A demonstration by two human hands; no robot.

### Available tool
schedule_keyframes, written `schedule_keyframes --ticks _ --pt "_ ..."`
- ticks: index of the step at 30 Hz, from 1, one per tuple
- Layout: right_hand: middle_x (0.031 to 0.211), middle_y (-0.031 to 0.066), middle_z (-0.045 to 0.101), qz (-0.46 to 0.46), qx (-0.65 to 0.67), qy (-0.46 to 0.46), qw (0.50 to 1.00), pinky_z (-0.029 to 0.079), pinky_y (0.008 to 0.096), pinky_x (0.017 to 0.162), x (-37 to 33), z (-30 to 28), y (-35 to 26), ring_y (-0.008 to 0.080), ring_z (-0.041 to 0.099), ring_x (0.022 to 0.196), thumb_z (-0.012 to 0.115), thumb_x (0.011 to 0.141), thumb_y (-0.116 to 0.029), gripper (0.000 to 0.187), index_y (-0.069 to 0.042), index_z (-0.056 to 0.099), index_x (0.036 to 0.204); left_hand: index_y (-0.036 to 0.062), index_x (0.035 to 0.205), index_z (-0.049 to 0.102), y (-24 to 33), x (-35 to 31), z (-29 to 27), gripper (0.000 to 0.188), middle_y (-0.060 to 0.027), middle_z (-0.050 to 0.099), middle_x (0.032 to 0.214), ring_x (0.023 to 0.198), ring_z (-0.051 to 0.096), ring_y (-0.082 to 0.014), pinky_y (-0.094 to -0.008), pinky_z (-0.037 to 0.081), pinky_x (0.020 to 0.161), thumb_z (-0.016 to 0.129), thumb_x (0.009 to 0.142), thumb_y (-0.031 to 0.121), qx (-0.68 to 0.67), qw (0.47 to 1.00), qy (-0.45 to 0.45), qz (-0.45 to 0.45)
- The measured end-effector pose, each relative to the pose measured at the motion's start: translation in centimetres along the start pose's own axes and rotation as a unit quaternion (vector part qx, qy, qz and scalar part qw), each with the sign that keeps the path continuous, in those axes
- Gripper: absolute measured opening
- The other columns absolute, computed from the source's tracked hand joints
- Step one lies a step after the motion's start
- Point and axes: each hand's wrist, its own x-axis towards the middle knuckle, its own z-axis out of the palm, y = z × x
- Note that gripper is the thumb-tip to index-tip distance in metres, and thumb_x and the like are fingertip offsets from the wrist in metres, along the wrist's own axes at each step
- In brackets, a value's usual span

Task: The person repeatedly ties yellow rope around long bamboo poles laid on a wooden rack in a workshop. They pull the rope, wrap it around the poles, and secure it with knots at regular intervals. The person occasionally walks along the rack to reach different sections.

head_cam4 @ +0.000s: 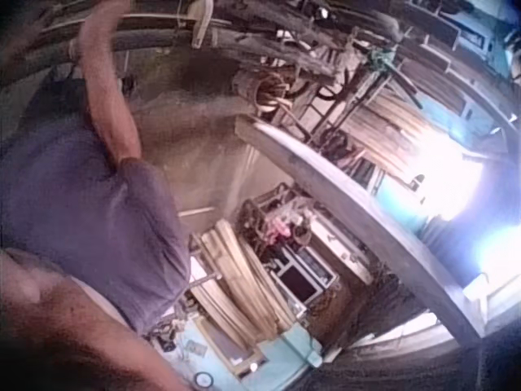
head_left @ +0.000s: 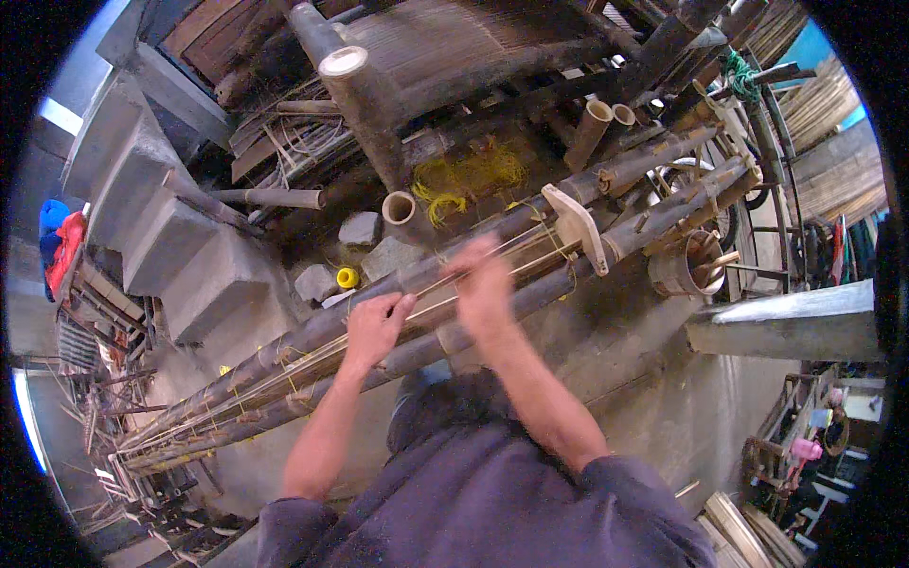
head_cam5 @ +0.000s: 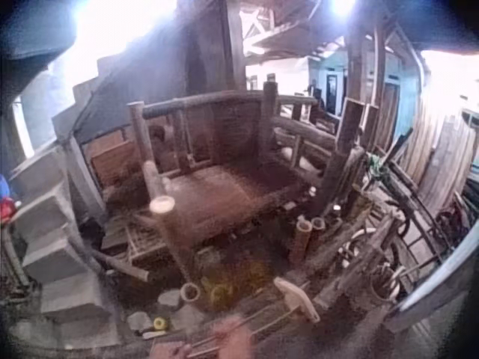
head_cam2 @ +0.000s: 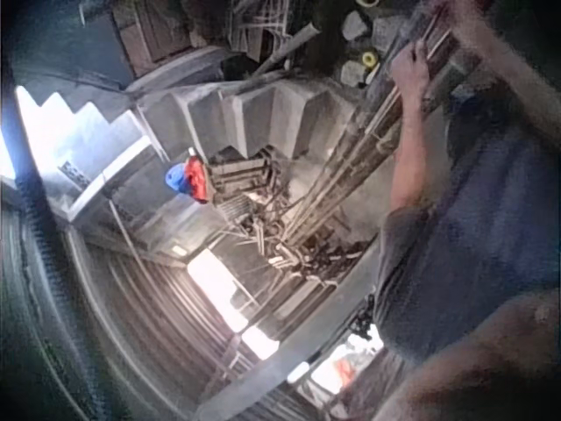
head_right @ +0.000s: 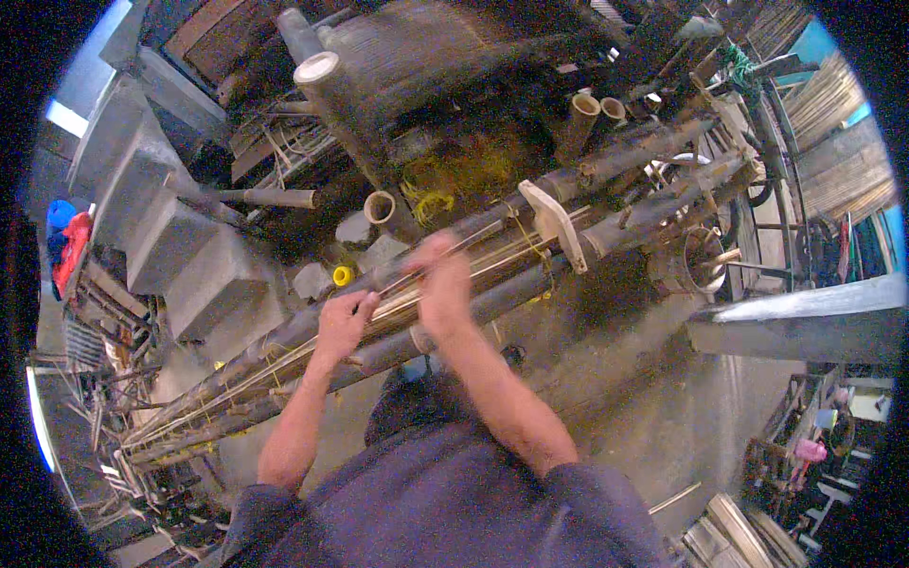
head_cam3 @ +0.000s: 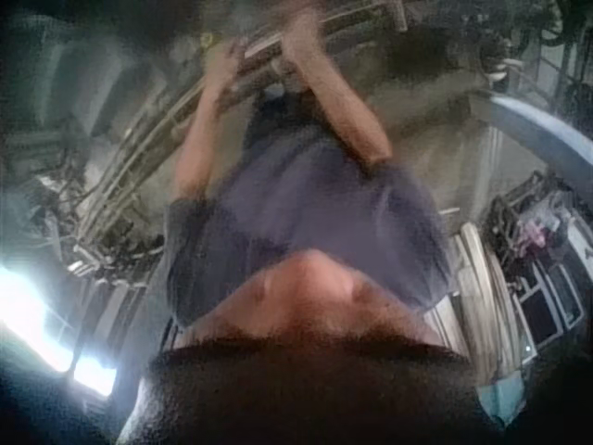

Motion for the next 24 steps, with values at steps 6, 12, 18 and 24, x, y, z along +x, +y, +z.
schedule_keyframes --ticks 6,12,18,24 --pt "0.057 -0.0008 0.031 -0.108 -0.067 -0.109 0.986 0.036 0.0323 0.051 4.9 -4.7 -4.0 0.0131 0.035 0.050 0.041 0.103 -0.036 0.045 -0.011 0.035 0.067 0.0028 0.083 0.063 -3.5 1.4 2.3 0.046 -0.0168 0.063 0.074 0.072 0.062 -0.0336 -0.0428 0.046 0.067 0.047 0.096 0.044 0.019 0.995 -0.099 -0.023" --pt "0.096 0.0042 0.061 0.138 -0.191 -0.029 0.971 0.045 0.0299 0.076 0.2 -17.4 -0.8 0.0136 0.055 0.086 0.051 0.099 -0.033 0.034 -0.007 0.050 0.121 0.0027 0.097 0.064 -3.1 0.4 3.4 0.014 -0.0128 0.065 0.091 0.084 0.062 -0.0326 -0.0393 0.049 0.074 0.061 0.089 0.014 0.043 0.991 0.037 0.120" --pt "0.106 0.0097 0.063 0.310 -0.391 -0.187 0.846 0.049 0.0334 0.084 -14.6 -31.9 -0.2 0.0200 0.062 0.095 0.061 0.090 -0.021 0.036 -0.002 0.054 0.120 0.0023 0.096 0.066 -0.3 2.7 7.8 0.014 -0.0148 0.066 0.092 0.087 0.063 -0.0347 -0.0389 0.051 0.076 0.064 0.086 0.012 0.051 0.989 0.015 0.137" --pt "0.098 0.0115 0.065 0.310 -0.336 -0.299 0.838 0.049 0.0342 0.082 -9.1 -17.8 2.0 0.0178 0.062 0.094 0.065 0.088 -0.025 0.035 -0.002 0.061 0.114 0.0055 0.091 0.066 -1.2 2.4 8.5 0.016 -0.0115 0.066 0.088 0.081 0.064 -0.0318 -0.0379 0.051 0.070 0.067 0.085 0.020 0.033 0.993 0.059 0.099"
